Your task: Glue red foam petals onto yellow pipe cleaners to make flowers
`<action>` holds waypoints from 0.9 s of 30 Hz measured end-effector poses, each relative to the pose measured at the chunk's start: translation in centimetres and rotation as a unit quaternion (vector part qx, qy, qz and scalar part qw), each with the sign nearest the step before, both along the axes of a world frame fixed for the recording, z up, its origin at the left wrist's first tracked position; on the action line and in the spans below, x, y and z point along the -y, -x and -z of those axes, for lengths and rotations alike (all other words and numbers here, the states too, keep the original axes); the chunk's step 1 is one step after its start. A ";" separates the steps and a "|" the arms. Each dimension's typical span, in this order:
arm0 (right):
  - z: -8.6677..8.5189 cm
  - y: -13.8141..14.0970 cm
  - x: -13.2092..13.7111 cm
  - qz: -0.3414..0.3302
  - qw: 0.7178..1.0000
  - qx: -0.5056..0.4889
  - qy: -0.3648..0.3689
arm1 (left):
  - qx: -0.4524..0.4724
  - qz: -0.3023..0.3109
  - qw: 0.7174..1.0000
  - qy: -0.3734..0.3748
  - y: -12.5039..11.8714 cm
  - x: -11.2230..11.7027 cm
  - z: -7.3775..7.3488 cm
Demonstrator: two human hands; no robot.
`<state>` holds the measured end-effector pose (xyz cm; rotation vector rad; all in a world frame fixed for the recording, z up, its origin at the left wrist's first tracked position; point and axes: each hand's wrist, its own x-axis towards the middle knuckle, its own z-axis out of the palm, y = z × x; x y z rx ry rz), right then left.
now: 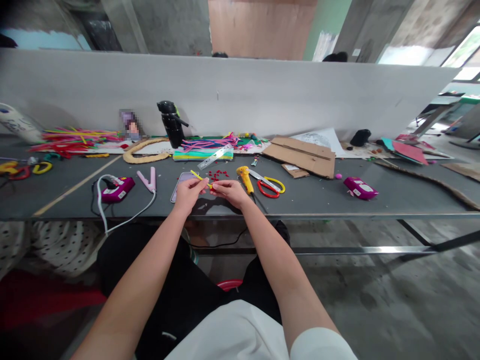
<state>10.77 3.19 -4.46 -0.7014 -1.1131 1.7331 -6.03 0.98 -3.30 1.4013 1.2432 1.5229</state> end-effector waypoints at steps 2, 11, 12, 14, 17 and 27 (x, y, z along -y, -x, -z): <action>0.0 0.0 0.0 0.000 1.000 0.000 0.002 | -0.002 -0.002 1.000 -0.001 0.0 0.0 0.0; -0.2 0.0 0.1 0.010 1.000 -0.002 -0.002 | 0.002 -0.002 1.000 0.001 -0.1 0.0 0.0; -0.2 0.0 0.1 0.012 1.000 -0.002 -0.003 | 0.002 -0.002 1.000 0.001 -0.1 0.0 0.0; -0.1 0.0 0.1 0.013 1.000 -0.002 -0.004 | 0.002 -0.001 1.000 0.001 -0.2 0.0 -0.1; 0.0 0.0 0.0 0.011 1.000 -0.001 -0.005 | 0.002 0.000 1.000 0.002 -0.2 0.1 -0.2; -0.2 0.2 0.1 -0.004 1.000 -0.004 -0.018 | 0.015 -0.027 0.999 -0.010 -0.1 0.2 -0.6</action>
